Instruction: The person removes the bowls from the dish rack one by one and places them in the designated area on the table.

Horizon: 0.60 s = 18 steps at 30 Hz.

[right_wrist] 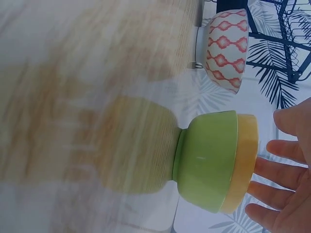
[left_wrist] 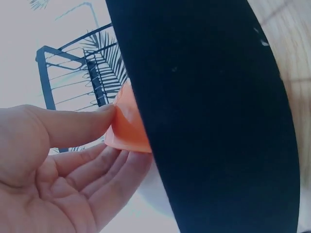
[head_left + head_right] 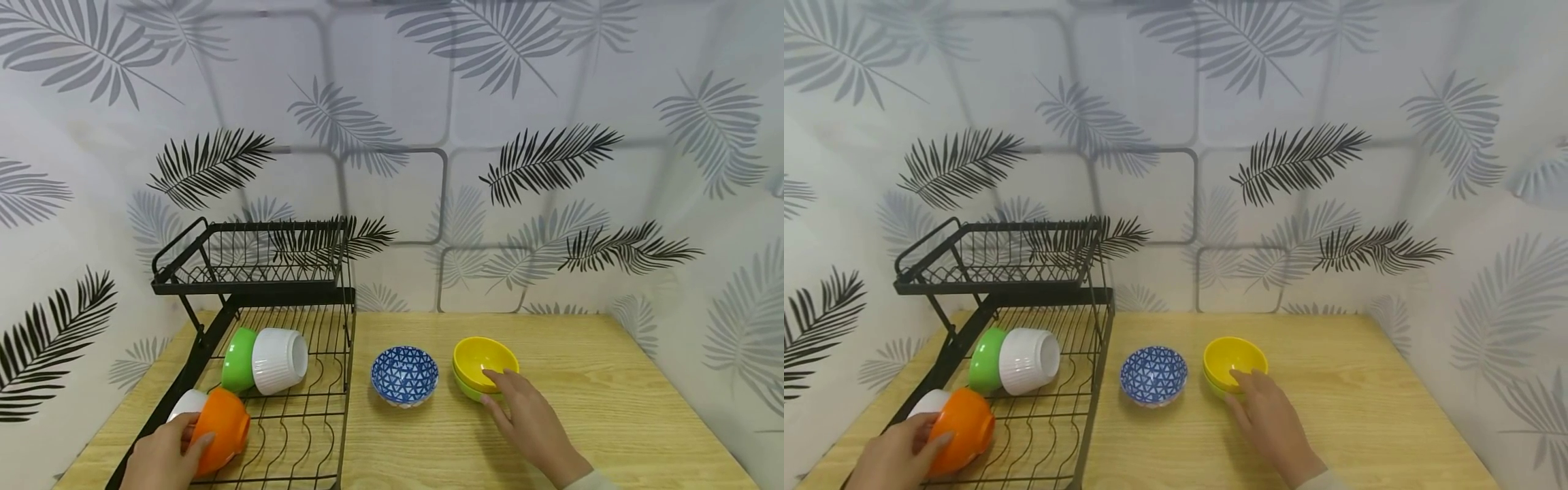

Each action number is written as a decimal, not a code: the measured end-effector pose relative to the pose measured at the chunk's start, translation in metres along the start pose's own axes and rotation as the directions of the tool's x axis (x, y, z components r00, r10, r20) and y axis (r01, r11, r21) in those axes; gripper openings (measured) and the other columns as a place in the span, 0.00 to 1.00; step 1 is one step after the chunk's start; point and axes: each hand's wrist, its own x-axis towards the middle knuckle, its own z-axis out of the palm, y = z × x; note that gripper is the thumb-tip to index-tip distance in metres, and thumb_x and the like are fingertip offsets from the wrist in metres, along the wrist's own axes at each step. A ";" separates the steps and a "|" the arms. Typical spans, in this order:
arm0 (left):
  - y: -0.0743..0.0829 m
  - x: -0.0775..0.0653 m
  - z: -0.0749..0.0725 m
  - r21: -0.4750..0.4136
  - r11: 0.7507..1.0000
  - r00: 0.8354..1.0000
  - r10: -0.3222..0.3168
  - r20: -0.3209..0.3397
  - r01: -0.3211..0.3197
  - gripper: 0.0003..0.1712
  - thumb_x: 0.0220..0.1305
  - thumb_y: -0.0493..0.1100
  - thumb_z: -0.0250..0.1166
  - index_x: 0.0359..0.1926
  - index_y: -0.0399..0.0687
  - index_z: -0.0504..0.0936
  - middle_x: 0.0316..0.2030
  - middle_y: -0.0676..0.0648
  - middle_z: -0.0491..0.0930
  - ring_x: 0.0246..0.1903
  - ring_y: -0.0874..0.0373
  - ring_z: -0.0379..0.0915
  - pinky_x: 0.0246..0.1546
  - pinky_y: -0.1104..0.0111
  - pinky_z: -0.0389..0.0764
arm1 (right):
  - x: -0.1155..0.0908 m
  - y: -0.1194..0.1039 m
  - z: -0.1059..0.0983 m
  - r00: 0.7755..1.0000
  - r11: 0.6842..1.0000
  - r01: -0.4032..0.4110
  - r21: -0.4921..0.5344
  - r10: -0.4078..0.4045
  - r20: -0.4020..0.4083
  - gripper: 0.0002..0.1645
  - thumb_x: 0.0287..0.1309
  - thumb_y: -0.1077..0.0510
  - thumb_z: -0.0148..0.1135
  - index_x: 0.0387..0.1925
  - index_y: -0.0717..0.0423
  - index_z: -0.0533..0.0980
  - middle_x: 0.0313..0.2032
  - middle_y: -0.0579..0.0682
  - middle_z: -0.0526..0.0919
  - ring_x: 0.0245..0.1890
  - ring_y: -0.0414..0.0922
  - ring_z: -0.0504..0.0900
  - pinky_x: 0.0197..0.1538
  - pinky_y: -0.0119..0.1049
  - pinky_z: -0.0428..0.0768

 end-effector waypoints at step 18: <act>-0.012 0.005 -0.001 -0.362 0.929 0.992 -0.043 0.116 0.082 0.24 0.66 0.38 0.62 0.54 0.21 0.70 0.40 0.39 0.82 0.39 0.52 0.80 0.34 0.65 0.84 | -0.007 -0.003 0.000 0.997 0.997 0.072 0.026 -0.072 0.017 0.23 0.59 0.52 0.65 0.55 0.56 0.76 0.54 0.56 0.79 0.62 0.61 0.70 0.61 0.59 0.70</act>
